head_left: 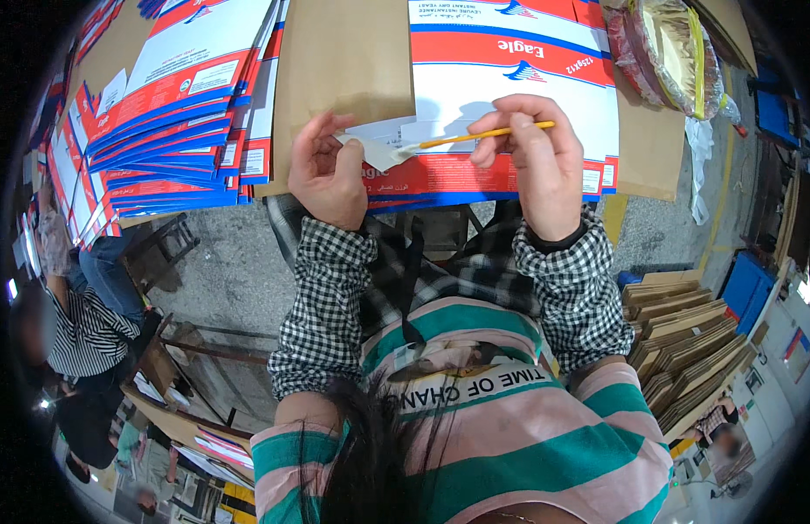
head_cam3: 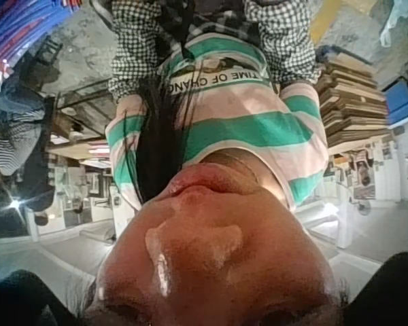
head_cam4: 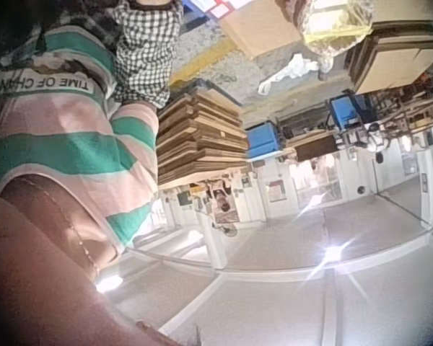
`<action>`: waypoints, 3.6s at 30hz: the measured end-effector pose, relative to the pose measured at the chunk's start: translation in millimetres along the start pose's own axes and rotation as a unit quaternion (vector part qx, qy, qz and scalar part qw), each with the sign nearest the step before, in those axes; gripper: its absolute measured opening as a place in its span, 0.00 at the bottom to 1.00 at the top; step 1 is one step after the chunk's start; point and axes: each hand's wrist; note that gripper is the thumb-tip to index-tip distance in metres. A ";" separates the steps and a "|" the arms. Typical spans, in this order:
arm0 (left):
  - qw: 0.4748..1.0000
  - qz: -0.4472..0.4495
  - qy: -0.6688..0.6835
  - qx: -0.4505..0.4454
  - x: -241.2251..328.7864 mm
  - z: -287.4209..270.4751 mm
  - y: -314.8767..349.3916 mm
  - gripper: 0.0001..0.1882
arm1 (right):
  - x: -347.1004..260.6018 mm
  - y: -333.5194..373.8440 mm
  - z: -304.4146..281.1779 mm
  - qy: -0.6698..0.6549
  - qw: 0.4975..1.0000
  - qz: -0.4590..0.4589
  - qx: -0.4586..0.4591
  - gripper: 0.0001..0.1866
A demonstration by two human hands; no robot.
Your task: The recorder uses a brush to apply glue from a bowl to specific tabs on cardboard paper sheets, then stacks them.
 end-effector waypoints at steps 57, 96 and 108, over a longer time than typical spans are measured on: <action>1.000 0.015 -0.018 -0.006 -1.1 -0.9 0.5 0.20 | -1.2 -16.0 8.6 0.059 0.998 0.004 -0.005 0.09; 1.000 0.008 -0.012 -0.008 1.8 -0.3 -1.7 0.20 | -1.7 -23.6 8.3 0.077 0.997 -0.028 0.004 0.08; 1.000 0.001 -0.018 -0.003 3.0 1.7 -1.8 0.20 | -9.2 -18.1 8.5 0.105 0.994 -0.011 -0.027 0.08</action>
Point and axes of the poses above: each hand's wrist, its own y-axis away from the middle knuckle, its own z-axis out of the palm, x = y × z, and after that the axes turned 9 degrees about z, right-handed
